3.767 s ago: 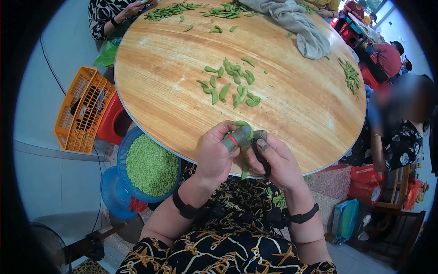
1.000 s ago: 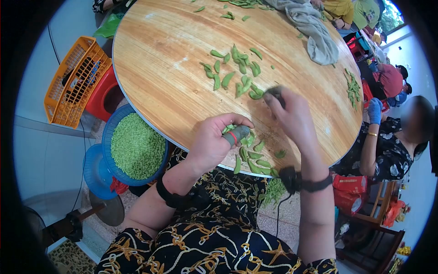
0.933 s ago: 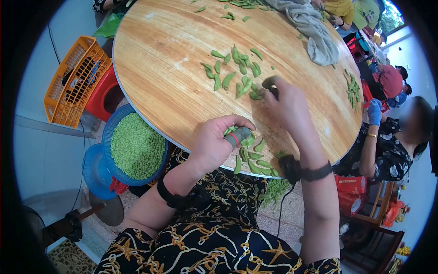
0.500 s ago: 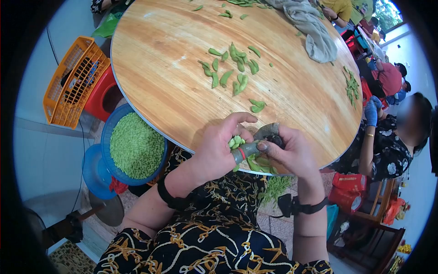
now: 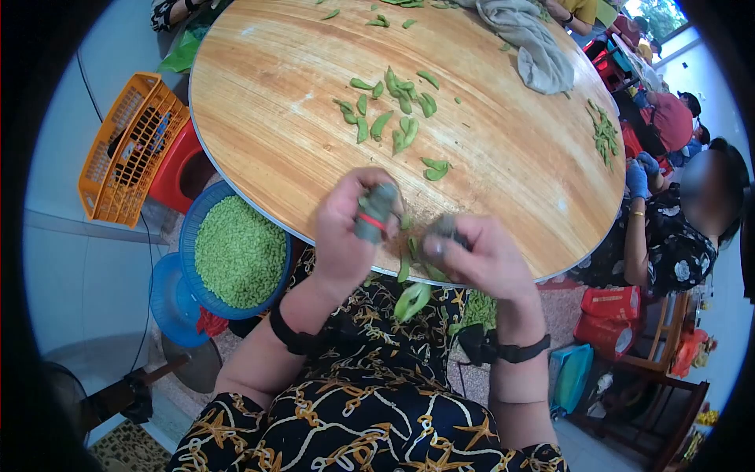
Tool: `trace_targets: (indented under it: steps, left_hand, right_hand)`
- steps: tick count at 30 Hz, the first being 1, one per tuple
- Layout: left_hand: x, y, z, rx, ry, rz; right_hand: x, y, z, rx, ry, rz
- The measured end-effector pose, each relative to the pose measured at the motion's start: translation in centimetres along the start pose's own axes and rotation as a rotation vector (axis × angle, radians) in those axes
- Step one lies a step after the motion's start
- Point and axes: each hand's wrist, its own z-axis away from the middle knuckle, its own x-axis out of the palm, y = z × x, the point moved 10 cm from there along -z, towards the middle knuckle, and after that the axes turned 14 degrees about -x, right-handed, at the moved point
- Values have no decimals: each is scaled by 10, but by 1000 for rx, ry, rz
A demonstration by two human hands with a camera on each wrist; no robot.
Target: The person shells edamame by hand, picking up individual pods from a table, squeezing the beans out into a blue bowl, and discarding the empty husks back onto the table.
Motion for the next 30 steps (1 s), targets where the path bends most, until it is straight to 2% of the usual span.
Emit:
trace_targets:
  steps: [1,2,3,4,6,8,12,14,15,16,18,19,20,23,25,27,30]
  left_hand:
    - [-2,2,-1,-1,2,0]
    - [-5,-4,-3,-93,14,57]
    - [-7,-11,-5,-180,21,115]
    - [-7,-12,-6,-179,21,116]
    - [-7,-31,-8,-311,23,96]
    - [-3,-30,-5,-356,2,69]
    - [0,-36,-1,-440,-61,-10]
    - [7,-38,0,-420,-61,-35]
    - [12,-38,-1,-402,-65,-63]
    - [14,-41,-2,-403,-67,-64]
    - [23,-35,-4,-273,-135,-127]
    - [25,-34,-4,-275,-135,-128]
    - [30,-34,-4,-291,-168,-99]
    - [25,-43,-1,-307,-236,-9]
    - [27,-45,0,-307,-279,52]
    - [19,-32,-3,-150,-141,-14]
    - [17,-32,1,-229,-116,-86]
  right_hand:
    - [-21,-7,-8,-57,116,372]
    - [-22,-8,-16,-51,116,369]
    - [-35,-25,-26,-66,193,759]
    - [-43,-44,-33,-82,267,1149]
    - [-41,-39,-49,-65,234,1210]
    - [-38,-20,-60,-20,152,1344]
    - [-53,-22,-47,12,210,1342]
    - [-76,-4,-30,62,378,693]
    - [-69,17,-20,136,399,156]
    - [-65,16,-14,135,401,156]
    - [-35,31,1,194,467,-545]
    - [-20,38,5,208,422,-753]
    - [-11,38,6,198,375,-798]
    - [2,31,13,181,396,-853]
    - [7,29,15,154,285,-622]
    - [12,18,17,99,278,-588]
    - [14,7,19,41,235,-586]
